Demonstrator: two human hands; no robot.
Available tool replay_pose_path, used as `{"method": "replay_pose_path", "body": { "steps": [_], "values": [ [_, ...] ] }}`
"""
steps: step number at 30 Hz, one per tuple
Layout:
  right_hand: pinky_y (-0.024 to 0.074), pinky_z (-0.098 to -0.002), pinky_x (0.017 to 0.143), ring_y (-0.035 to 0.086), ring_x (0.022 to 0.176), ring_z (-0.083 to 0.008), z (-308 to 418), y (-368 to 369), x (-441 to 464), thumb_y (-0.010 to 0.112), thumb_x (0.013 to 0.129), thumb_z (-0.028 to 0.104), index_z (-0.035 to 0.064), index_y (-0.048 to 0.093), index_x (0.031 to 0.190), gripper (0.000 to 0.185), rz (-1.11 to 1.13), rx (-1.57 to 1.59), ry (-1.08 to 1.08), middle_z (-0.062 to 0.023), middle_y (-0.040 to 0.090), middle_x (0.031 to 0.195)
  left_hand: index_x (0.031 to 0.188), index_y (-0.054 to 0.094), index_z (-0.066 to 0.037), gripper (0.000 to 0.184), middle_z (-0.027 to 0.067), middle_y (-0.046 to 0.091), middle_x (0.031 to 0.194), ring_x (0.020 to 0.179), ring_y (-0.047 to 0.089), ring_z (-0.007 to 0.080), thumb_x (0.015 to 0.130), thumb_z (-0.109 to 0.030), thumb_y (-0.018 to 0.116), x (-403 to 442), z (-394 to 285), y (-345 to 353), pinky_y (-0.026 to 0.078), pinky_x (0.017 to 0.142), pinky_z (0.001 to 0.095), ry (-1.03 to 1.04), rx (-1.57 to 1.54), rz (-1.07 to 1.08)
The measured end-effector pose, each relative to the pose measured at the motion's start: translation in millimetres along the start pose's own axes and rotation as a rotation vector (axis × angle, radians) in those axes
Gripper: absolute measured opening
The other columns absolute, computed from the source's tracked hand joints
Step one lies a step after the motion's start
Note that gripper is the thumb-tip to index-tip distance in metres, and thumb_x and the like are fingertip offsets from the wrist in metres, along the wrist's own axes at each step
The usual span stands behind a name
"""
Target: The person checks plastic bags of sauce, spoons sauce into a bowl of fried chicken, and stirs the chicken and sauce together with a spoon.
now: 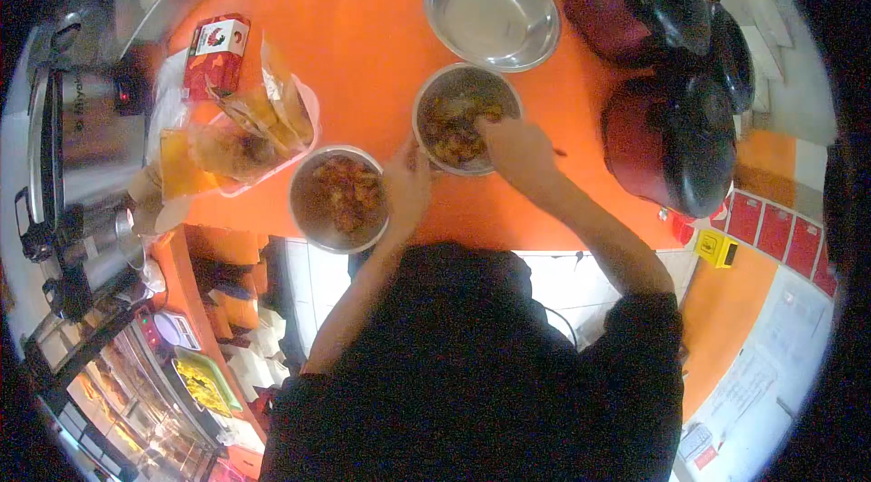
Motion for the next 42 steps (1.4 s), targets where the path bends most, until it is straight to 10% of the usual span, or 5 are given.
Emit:
{"method": "replay_pose_path", "body": {
  "steps": [12,27,33,42],
  "values": [
    [0.0513,-0.0419,0.051,0.065,0.062,-0.0299,-15.4,-23.7,1.0,0.052,0.083,0.014,0.0071,0.06,0.081,0.011,-0.131,-0.023,0.281,-0.0128,0.064,0.071,0.121,0.052,0.001,0.031,0.0143,0.064,0.099,0.079,0.065,0.0203,0.092,-0.01,0.046,-1.0,16.6,7.4,0.054,0.068,0.0307,0.019,-0.086,-0.026],
    [0.0513,-0.0456,0.054,0.065,0.067,-0.032,2.6,10.1,-27.0,0.048,0.087,0.016,0.009,0.057,0.093,0.013,0.21,-0.061,-0.016,-0.0148,0.063,0.07,0.121,0.052,0.003,0.032,0.0119,0.065,0.092,0.071,0.065,0.0169,0.093,-0.012,0.048,-4.7,0.7,7.7,0.055,0.064,0.0283,0.0,-0.129,-0.045],
    [0.052,-0.0406,0.047,0.065,0.056,-0.0279,-3.5,14.2,2.2,0.049,0.084,0.014,0.0061,0.061,0.078,0.016,-0.157,-0.186,0.094,-0.011,0.064,0.062,0.119,0.054,0.003,0.03,0.0126,0.065,0.095,0.074,0.065,0.0176,0.093,-0.01,0.048,-3.6,1.5,4.2,0.056,0.066,0.0292,0.003,-0.084,-0.025],
    [0.05,-0.0428,0.053,0.064,0.064,-0.0306,-53.5,64.1,40.9,0.051,0.083,0.016,0.0048,0.058,0.085,0.013,-0.126,0.022,0.084,-0.0156,0.063,0.071,0.117,0.054,0.004,0.029,0.0118,0.066,0.093,0.076,0.064,0.0161,0.092,-0.011,0.048,0.6,9.5,3.1,0.055,0.064,0.0282,0.06,0.056,-0.015]
  ]
}}
Point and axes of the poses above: each hand's wrist, its own x-axis towards the middle knuckle, its own y-axis out of the palm, z = x × y, the point moved 1 cm from there along x, towards the middle knuckle
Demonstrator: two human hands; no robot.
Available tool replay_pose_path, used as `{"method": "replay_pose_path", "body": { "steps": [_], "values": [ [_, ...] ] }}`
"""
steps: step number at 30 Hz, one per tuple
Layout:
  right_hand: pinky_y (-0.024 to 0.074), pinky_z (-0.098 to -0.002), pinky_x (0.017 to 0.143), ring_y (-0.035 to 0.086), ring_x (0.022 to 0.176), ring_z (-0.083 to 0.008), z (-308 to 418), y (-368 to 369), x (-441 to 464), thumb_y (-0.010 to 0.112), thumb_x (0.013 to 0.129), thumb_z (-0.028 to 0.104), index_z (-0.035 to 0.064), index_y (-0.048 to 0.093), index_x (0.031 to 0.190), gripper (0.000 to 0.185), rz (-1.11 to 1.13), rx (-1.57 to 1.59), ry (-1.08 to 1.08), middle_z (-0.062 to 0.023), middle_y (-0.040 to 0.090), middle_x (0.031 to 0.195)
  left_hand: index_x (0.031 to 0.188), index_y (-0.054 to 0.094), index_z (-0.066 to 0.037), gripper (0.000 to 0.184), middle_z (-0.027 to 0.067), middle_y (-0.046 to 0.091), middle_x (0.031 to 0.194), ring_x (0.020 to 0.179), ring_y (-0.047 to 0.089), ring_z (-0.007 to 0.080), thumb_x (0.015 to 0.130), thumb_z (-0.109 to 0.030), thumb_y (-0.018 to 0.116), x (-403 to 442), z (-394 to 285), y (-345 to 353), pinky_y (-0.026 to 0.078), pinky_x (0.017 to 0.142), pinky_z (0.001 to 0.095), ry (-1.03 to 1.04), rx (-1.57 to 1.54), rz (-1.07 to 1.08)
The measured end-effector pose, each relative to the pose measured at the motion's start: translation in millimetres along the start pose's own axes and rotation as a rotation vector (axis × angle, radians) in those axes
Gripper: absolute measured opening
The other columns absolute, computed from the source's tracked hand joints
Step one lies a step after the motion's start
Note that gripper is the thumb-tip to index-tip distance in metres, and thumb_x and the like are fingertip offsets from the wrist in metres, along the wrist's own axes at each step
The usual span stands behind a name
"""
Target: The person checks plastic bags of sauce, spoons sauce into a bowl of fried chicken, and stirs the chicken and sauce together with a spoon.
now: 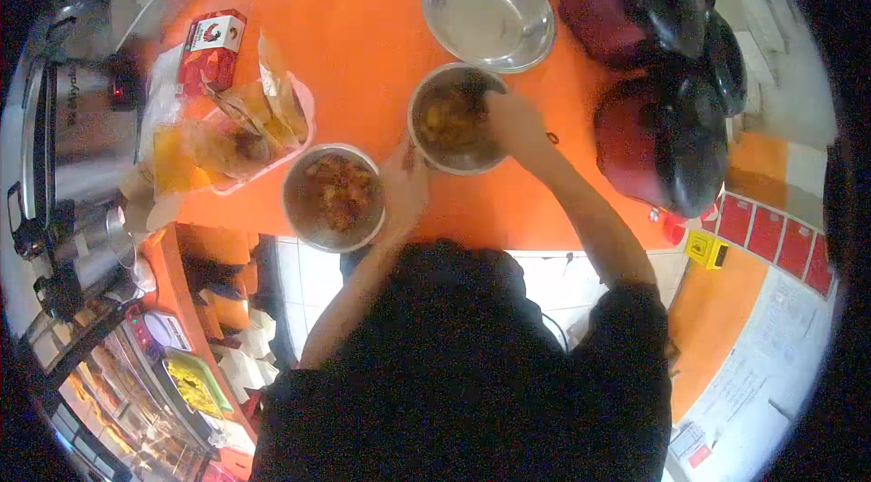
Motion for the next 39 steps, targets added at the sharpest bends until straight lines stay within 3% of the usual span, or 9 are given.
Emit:
{"method": "replay_pose_path", "body": {
  "steps": [2,8,12,17,21,26,30,33,39],
  "values": [
    [0.051,-0.0429,0.05,0.065,0.06,-0.0306,10.2,-21.1,-3.0,0.048,0.086,0.015,0.0061,0.059,0.082,0.016,-0.019,0.011,-0.045,-0.0144,0.063,0.067,0.117,0.055,0.004,0.029,0.0111,0.066,0.093,0.077,0.064,0.0158,0.093,-0.011,0.047,-0.6,-4.8,-2.4,0.055,0.064,0.0282,0.118,0.056,-0.035],
    [0.0508,-0.0421,0.05,0.064,0.061,-0.0295,56.9,-82.8,-64.3,0.045,0.087,0.012,0.006,0.056,0.095,0.015,0.241,-0.079,-0.025,-0.0146,0.063,0.07,0.121,0.053,0.0,0.031,0.0121,0.067,0.093,0.08,0.065,0.0157,0.093,-0.011,0.045,-2.0,-1.7,6.6,0.052,0.063,0.0271,0.001,-0.223,-0.06],
    [0.0503,-0.0423,0.046,0.064,0.058,-0.0299,66.6,-57.7,-67.4,0.045,0.087,0.013,0.0042,0.057,0.092,0.016,0.335,-0.123,-0.023,-0.0155,0.063,0.068,0.121,0.053,0.0,0.031,0.0157,0.066,0.092,0.081,0.065,0.0175,0.093,-0.011,0.045,-0.7,5.4,5.3,0.052,0.066,0.0296,-0.052,-0.084,-0.051],
    [0.0505,-0.0383,0.045,0.065,0.057,-0.0277,50.9,-42.2,-33.5,0.05,0.084,0.014,0.0059,0.063,0.077,0.016,0.101,-0.095,0.007,-0.0137,0.064,0.063,0.12,0.054,-0.001,0.033,0.0192,0.066,0.096,0.085,0.065,0.0242,0.092,-0.014,0.046,-3.2,-8.0,-1.0,0.049,0.075,0.0348,-0.021,0.055,-0.018],
    [0.0504,-0.0366,0.045,0.066,0.057,-0.0261,24.4,-66.3,-21.6,0.052,0.082,0.015,0.0072,0.066,0.075,0.018,-0.113,-0.128,0.121,-0.0137,0.065,0.064,0.114,0.056,0.003,0.028,0.0119,0.066,0.094,0.077,0.062,0.0154,0.092,-0.013,0.049,3.9,24.1,4.7,0.051,0.067,0.0284,0.104,0.041,-0.09],
    [0.0524,-0.0413,0.052,0.066,0.064,-0.0293,16.7,-39.9,3.6,0.049,0.084,0.016,0.0066,0.065,0.085,0.019,0.113,-0.064,0.024,-0.016,0.066,0.073,0.118,0.053,0.002,0.029,0.0111,0.064,0.099,0.077,0.062,0.0146,0.092,-0.009,0.048,1.1,14.1,1.0,0.052,0.066,0.0273,0.031,0.119,-0.014],
    [0.0531,-0.0434,0.056,0.066,0.069,-0.0316,30.6,-63.4,-11.2,0.047,0.086,0.017,0.0061,0.062,0.089,0.018,0.199,0.095,-0.087,-0.0165,0.066,0.077,0.12,0.052,0.003,0.031,0.0117,0.063,0.101,0.079,0.062,0.0156,0.092,-0.008,0.048,-2.6,-5.6,1.5,0.055,0.069,0.0285,-0.067,-0.182,-0.014],
    [0.0506,-0.0433,0.05,0.064,0.06,-0.0318,42.0,-67.2,-48.7,0.05,0.084,0.013,0.0079,0.057,0.098,0.016,0.101,-0.042,-0.132,-0.0144,0.061,0.064,0.121,0.052,0.003,0.031,0.0113,0.063,0.1,0.081,0.063,0.0162,0.092,-0.009,0.048,-2.8,-5.3,4.2,0.056,0.07,0.0291,-0.027,-0.222,-0.025],
    [0.049,-0.042,0.046,0.063,0.056,-0.0295,75.9,-94.0,-87.8,0.048,0.086,0.016,0.0089,0.055,0.094,0.013,0.251,-0.114,0.003,-0.0109,0.061,0.062,0.121,0.052,0.003,0.032,0.012,0.063,0.1,0.08,0.063,0.0167,0.094,-0.013,0.048,-0.3,0.5,4.4,0.057,0.065,0.0286,-0.023,-0.212,-0.018]
  ]
}}
Point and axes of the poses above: each hand's wrist, its own x-axis towards the middle knuckle, its own y-axis out of the palm, z = x × y, the point moved 1 cm from there along x, towards the middle knuckle
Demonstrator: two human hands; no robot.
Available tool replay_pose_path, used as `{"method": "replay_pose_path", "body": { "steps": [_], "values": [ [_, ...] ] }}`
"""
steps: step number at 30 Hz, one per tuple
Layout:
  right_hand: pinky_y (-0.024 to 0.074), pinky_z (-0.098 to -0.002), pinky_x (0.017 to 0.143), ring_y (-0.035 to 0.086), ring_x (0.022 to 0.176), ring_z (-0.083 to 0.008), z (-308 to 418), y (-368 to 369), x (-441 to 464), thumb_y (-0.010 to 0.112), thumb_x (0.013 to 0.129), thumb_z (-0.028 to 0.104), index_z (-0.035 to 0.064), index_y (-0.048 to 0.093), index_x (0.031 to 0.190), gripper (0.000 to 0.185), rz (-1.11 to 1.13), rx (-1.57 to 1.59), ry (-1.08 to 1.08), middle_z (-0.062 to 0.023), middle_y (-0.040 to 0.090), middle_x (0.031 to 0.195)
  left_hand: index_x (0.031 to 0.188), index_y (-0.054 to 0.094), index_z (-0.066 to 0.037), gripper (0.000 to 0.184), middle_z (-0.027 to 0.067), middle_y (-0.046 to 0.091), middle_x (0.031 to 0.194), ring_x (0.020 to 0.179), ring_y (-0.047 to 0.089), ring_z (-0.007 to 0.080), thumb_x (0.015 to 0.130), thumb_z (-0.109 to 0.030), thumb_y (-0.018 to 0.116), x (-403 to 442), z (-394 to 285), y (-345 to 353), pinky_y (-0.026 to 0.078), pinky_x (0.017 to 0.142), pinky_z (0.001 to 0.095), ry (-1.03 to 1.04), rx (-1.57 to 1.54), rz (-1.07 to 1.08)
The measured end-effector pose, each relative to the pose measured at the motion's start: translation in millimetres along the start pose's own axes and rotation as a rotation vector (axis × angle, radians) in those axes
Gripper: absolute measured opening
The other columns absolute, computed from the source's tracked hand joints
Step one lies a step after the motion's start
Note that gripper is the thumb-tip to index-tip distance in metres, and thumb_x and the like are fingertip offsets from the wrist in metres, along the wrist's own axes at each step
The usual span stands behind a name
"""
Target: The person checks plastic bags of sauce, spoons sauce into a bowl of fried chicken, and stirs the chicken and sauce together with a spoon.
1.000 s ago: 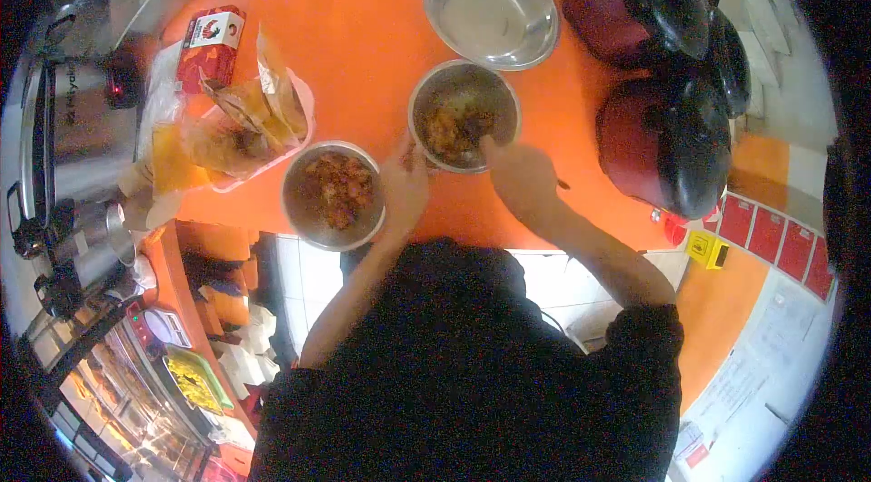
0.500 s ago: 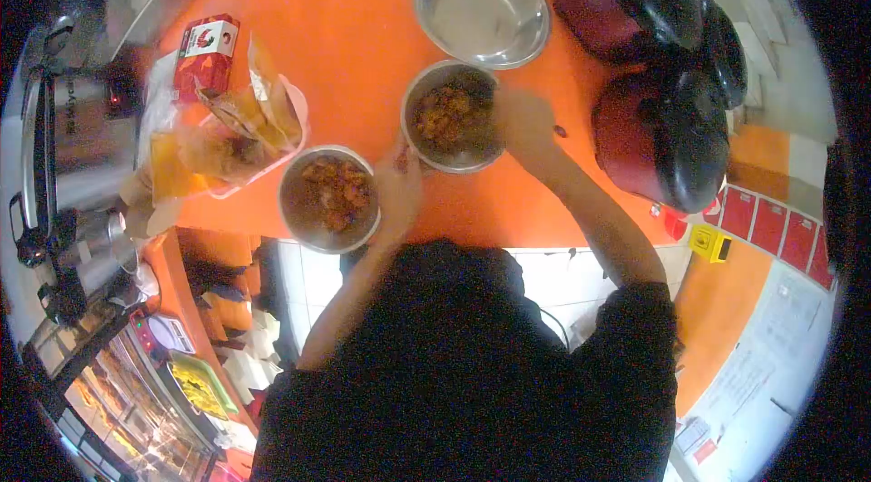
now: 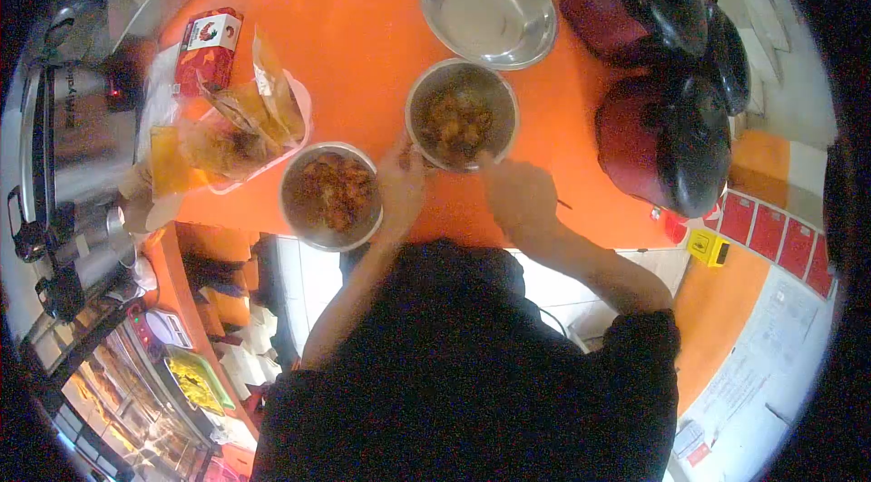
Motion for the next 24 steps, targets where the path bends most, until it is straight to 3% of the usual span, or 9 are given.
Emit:
{"method": "replay_pose_path", "body": {
  "steps": [3,6,9,12,15,18,21,24],
  "values": [
    [0.0489,-0.0403,0.046,0.064,0.056,-0.0268,5.0,18.9,11.6,0.049,0.087,0.017,0.0083,0.056,0.087,0.012,0.043,-0.004,0.061,-0.0097,0.061,0.063,0.121,0.052,0.003,0.032,0.0127,0.064,0.1,0.078,0.064,0.017,0.094,-0.014,0.048,3.5,10.2,-1.5,0.057,0.065,0.0287,0.035,0.114,-0.012],
    [0.0485,-0.0397,0.045,0.063,0.055,-0.026,-14.3,60.2,52.9,0.049,0.087,0.017,0.0085,0.058,0.078,0.016,-0.203,0.019,0.061,-0.0105,0.06,0.061,0.12,0.053,0.002,0.031,0.0123,0.065,0.097,0.075,0.064,0.0171,0.093,-0.013,0.049,0.6,9.8,-1.2,0.056,0.065,0.0286,0.057,0.165,-0.033],
    [0.0479,-0.0394,0.044,0.063,0.055,-0.0262,-18.5,26.7,53.8,0.05,0.085,0.016,0.0096,0.059,0.073,0.016,-0.29,-0.107,0.127,-0.0112,0.06,0.061,0.12,0.053,0.002,0.032,0.0123,0.066,0.095,0.074,0.064,0.0174,0.093,-0.013,0.049,-0.5,-3.3,-2.0,0.055,0.064,0.0287,0.045,0.182,-0.021],
    [0.0485,-0.0395,0.046,0.063,0.057,-0.0266,-33.7,5.3,53.1,0.05,0.085,0.016,0.0092,0.06,0.077,0.015,-0.279,-0.046,0.182,-0.0115,0.061,0.063,0.121,0.053,0.003,0.032,0.0122,0.066,0.094,0.074,0.064,0.0173,0.092,-0.012,0.049,-1.8,0.1,-1.8,0.054,0.063,0.0287,0.034,0.156,-0.034],
    [0.052,-0.0414,0.051,0.066,0.068,-0.033,-50.4,37.2,81.5,0.049,0.084,0.014,0.0038,0.061,0.077,0.017,-0.226,0.059,0.107,-0.018,0.065,0.071,0.12,0.054,0.003,0.032,0.012,0.066,0.094,0.076,0.063,0.0163,0.092,-0.013,0.05,2.4,17.2,-2.8,0.052,0.065,0.0281,0.06,0.218,-0.048],
    [0.0512,-0.0443,0.053,0.065,0.063,-0.0298,-49.8,39.4,95.4,0.048,0.085,0.014,0.0096,0.06,0.085,0.013,-0.106,0.143,0.006,-0.0139,0.063,0.069,0.118,0.055,0.003,0.032,0.011,0.066,0.093,0.079,0.063,0.0152,0.092,-0.015,0.051,-2.3,-7.8,-1.0,0.052,0.067,0.0275,-0.002,0.096,-0.032],
    [0.0516,-0.0455,0.054,0.065,0.065,-0.0318,-40.4,29.3,69.7,0.047,0.085,0.012,0.0105,0.06,0.09,0.015,-0.212,0.275,-0.126,-0.0155,0.063,0.07,0.117,0.055,0.004,0.032,0.0101,0.066,0.093,0.081,0.062,0.0147,0.092,-0.016,0.051,-0.9,-7.3,-2.1,0.051,0.068,0.0273,-0.03,0.091,-0.032],
    [0.0525,-0.0419,0.051,0.067,0.064,-0.0284,-18.2,12.5,36.6,0.049,0.086,0.016,0.009,0.063,0.087,0.015,-0.112,0.087,-0.06,-0.0147,0.066,0.072,0.118,0.054,0.002,0.031,0.0117,0.066,0.095,0.083,0.063,0.0171,0.092,-0.013,0.049,0.7,-3.0,-1.5,0.051,0.07,0.0289,-0.066,0.081,-0.034]
  ]
}}
Point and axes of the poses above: each hand's wrist, its own x-axis towards the middle knuckle, its own y-axis out of the palm, z = x × y, the point moved 1 cm from there along x, towards the middle knuckle
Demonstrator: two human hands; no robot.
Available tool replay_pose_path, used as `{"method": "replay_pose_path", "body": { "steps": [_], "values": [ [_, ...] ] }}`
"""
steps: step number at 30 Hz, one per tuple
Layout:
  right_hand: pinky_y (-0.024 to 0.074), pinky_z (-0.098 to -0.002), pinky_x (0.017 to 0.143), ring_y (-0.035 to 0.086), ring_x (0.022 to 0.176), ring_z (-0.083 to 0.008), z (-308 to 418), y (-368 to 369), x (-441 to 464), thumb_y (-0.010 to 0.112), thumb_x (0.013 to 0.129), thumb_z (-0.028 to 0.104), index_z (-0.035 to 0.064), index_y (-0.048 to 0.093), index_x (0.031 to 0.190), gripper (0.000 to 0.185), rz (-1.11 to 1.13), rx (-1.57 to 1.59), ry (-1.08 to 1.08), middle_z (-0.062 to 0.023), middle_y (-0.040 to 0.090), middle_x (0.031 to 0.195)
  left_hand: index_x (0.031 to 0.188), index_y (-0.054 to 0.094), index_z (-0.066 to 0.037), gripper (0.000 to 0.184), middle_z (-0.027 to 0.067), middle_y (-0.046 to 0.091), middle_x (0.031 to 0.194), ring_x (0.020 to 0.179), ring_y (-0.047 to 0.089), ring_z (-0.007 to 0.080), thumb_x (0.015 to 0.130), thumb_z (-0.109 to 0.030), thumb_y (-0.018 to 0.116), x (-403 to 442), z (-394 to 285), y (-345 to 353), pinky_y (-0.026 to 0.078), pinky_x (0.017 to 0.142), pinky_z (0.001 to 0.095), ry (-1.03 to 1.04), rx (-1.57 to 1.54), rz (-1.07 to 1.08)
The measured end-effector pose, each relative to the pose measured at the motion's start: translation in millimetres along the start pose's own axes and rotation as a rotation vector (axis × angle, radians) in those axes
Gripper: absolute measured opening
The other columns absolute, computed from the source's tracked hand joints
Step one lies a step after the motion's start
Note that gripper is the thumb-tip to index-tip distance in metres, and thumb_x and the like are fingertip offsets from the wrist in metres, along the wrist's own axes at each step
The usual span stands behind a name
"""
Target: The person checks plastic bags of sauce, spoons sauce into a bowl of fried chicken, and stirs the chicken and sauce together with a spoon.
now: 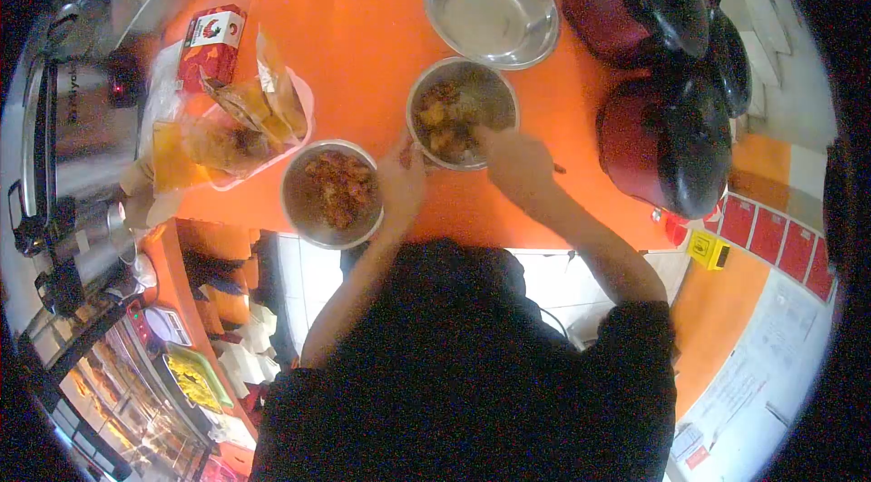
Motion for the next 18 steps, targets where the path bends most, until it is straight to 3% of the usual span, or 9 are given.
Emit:
{"method": "replay_pose_path", "body": {
  "steps": [2,6,9,11,15,18],
  "values": [
    [0.0524,-0.0406,0.05,0.067,0.062,-0.027,11.1,9.4,-6.5,0.05,0.085,0.016,0.0093,0.063,0.086,0.014,0.051,-0.053,0.022,-0.0126,0.066,0.07,0.124,0.052,-0.001,0.034,0.016,0.066,0.1,0.085,0.065,0.0219,0.091,-0.008,0.046,5.5,20.6,-0.1,0.05,0.074,0.0318,0.06,0.039,-0.007],
    [0.0516,-0.0391,0.048,0.066,0.06,-0.0271,1.8,46.7,20.6,0.051,0.084,0.016,0.0086,0.063,0.08,0.015,0.04,-0.133,0.073,-0.0112,0.065,0.068,0.123,0.052,0.0,0.033,0.0164,0.065,0.105,0.089,0.064,0.0231,0.091,-0.008,0.046,0.6,3.2,-3.2,0.049,0.078,0.0336,0.086,0.163,0.007],
    [0.0514,-0.0392,0.048,0.066,0.058,-0.0271,-10.3,18.8,32.5,0.053,0.083,0.016,0.009,0.063,0.075,0.015,-0.225,-0.151,0.194,-0.0114,0.064,0.064,0.121,0.053,0.001,0.032,0.0162,0.064,0.107,0.09,0.064,0.0223,0.091,-0.009,0.046,1.4,-8.3,-2.7,0.049,0.077,0.0327,0.173,0.201,-0.017],
    [0.0518,-0.0391,0.048,0.066,0.059,-0.0274,-24.5,1.3,39.2,0.053,0.082,0.015,0.0082,0.063,0.074,0.015,-0.275,-0.093,0.15,-0.0117,0.064,0.064,0.121,0.052,0.002,0.032,0.0161,0.064,0.108,0.09,0.064,0.0213,0.092,-0.009,0.045,2.7,0.1,-3.6,0.05,0.077,0.0312,0.267,0.218,-0.044],
    [0.0526,-0.0402,0.05,0.066,0.061,-0.0292,-30.1,34.0,68.3,0.053,0.081,0.013,0.0066,0.063,0.074,0.014,-0.274,-0.12,0.119,-0.0125,0.064,0.064,0.123,0.05,0.002,0.034,0.0154,0.065,0.104,0.092,0.064,0.0206,0.092,-0.01,0.045,1.2,-0.8,-2.9,0.051,0.075,0.0305,0.093,0.065,0.046],
    [0.0531,-0.0418,0.051,0.066,0.064,-0.0305,-30.6,42.4,76.6,0.053,0.081,0.013,0.0056,0.063,0.074,0.015,-0.092,-0.067,-0.125,-0.0142,0.065,0.068,0.124,0.05,0.001,0.034,0.0147,0.064,0.103,0.09,0.064,0.02,0.092,-0.01,0.045,7.1,1.3,-3.6,0.053,0.073,0.0308,0.138,0.082,0.035]
  ]
}}
Point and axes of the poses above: each hand's wrist, its own x-axis towards the middle knuckle, its own y-axis out of the palm, z = x × y, the point moved 1 cm from there along x, towards the middle knuckle
